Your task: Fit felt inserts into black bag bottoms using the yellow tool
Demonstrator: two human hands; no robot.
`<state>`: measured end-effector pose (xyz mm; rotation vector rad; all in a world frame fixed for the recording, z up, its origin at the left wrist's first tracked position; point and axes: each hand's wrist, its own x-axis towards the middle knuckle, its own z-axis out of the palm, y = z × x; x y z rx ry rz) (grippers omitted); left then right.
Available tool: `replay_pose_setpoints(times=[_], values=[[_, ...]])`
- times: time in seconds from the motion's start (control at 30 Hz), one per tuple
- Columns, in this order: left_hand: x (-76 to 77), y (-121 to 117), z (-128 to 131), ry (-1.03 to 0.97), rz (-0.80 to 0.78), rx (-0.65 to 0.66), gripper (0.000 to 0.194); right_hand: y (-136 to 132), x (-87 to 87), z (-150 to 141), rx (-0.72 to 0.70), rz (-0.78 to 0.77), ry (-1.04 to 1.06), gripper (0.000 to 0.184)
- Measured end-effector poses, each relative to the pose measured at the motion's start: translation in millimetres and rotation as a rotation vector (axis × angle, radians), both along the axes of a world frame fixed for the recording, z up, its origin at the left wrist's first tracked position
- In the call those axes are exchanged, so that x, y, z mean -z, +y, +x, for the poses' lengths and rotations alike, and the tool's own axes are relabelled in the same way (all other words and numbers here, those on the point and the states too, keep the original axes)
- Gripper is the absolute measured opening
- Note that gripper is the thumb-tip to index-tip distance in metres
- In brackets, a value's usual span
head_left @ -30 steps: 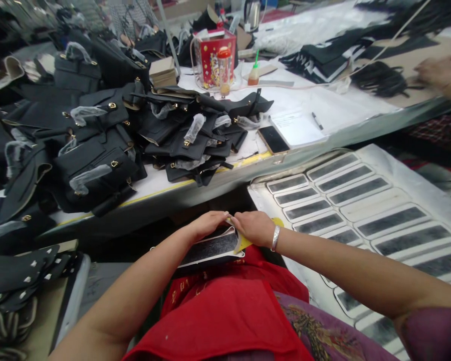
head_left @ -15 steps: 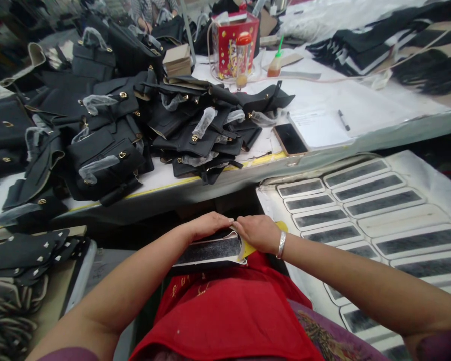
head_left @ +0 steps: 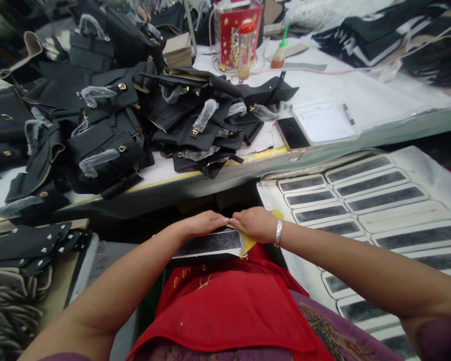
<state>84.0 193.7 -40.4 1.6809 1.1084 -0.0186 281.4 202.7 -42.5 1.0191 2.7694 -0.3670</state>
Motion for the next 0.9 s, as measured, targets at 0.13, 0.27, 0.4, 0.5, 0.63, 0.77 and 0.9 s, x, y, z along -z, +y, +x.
replay_pose_setpoints(times=[0.13,0.27,0.4,0.5,0.63,0.77,0.9], values=[[3.2,-4,-5,0.001,0.051,0.018,0.052,3,-2.9,-3,-0.086,-0.002,-0.042,0.046],[5.2,-7,-11,-0.055,0.046,0.011,0.046,5,-6.7,-8,-0.111,-0.018,-0.08,0.047],[5.1,-8,-18,-0.094,0.022,-0.022,0.041,9,-11.3,-18,-0.116,-0.042,-0.119,0.049],[3.7,-10,-24,-0.107,0.012,-0.033,0.04,16,-13.1,-27,-0.193,-0.036,-0.128,0.049],[2.7,-15,-38,-0.068,0.007,-0.088,0.04,24,-13.9,-45,-0.262,-0.001,-0.138,0.049],[3.2,-20,-56,-0.008,0.017,-0.172,0.042,23,-15.9,-65,-0.274,0.01,-0.124,0.051],[0.5,-26,-65,0.077,0.047,-0.199,0.044,12,-16.7,-78,-0.251,0.044,-0.102,0.05]])
